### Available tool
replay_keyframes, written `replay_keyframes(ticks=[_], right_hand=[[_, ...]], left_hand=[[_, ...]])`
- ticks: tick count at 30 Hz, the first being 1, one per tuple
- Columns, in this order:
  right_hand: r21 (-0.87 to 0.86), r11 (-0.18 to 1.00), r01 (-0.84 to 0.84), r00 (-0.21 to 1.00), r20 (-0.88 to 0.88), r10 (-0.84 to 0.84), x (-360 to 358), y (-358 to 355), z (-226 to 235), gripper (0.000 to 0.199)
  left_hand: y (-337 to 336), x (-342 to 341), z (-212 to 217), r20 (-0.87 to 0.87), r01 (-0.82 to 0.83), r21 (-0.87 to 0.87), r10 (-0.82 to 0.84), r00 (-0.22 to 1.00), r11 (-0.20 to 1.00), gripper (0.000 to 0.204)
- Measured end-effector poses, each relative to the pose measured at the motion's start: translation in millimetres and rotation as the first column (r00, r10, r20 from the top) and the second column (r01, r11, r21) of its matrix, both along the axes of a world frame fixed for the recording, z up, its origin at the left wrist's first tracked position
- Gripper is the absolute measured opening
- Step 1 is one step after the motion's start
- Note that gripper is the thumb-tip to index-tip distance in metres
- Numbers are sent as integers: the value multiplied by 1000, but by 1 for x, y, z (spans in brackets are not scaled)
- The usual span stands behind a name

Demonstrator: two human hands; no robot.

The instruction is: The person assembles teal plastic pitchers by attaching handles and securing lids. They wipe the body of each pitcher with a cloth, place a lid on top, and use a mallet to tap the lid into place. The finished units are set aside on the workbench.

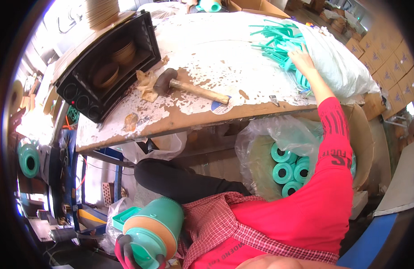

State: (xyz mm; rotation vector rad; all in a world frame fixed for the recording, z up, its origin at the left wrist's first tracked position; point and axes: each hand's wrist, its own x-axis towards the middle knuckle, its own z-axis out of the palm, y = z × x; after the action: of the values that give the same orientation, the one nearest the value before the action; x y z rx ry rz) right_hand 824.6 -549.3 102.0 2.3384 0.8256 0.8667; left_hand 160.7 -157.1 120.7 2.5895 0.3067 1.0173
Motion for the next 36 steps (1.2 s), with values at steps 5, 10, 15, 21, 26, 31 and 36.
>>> replay_keyframes(ticks=[5,10,15,21,26,31,36], right_hand=[[214,972,-92,971,-197,135,16,13,13,15],[-236,972,-8,999,-34,-1,22,8,-29,13],[434,851,-295,946,9,324,14,40,30,12],[806,411,426,-536,-141,832,-111,252,74,21],[327,821,469,-871,18,490,-343,382,-12,35],[167,823,542,-837,22,547,-457,365,-57,43],[124,831,542,-833,205,513,-446,335,-75,37]], left_hand=[[-23,-13,-4,-101,80,130,-67,993,988,76],[-33,-33,-22,40,125,149,-132,990,981,69],[4,-76,-58,252,212,-393,-117,961,895,104],[51,-65,-80,466,284,-684,103,879,672,55],[32,-21,-57,419,456,-888,312,853,-56,86],[-3,-14,-49,169,191,-982,436,884,-6,53],[-11,-32,-55,220,255,-967,531,819,7,47]])
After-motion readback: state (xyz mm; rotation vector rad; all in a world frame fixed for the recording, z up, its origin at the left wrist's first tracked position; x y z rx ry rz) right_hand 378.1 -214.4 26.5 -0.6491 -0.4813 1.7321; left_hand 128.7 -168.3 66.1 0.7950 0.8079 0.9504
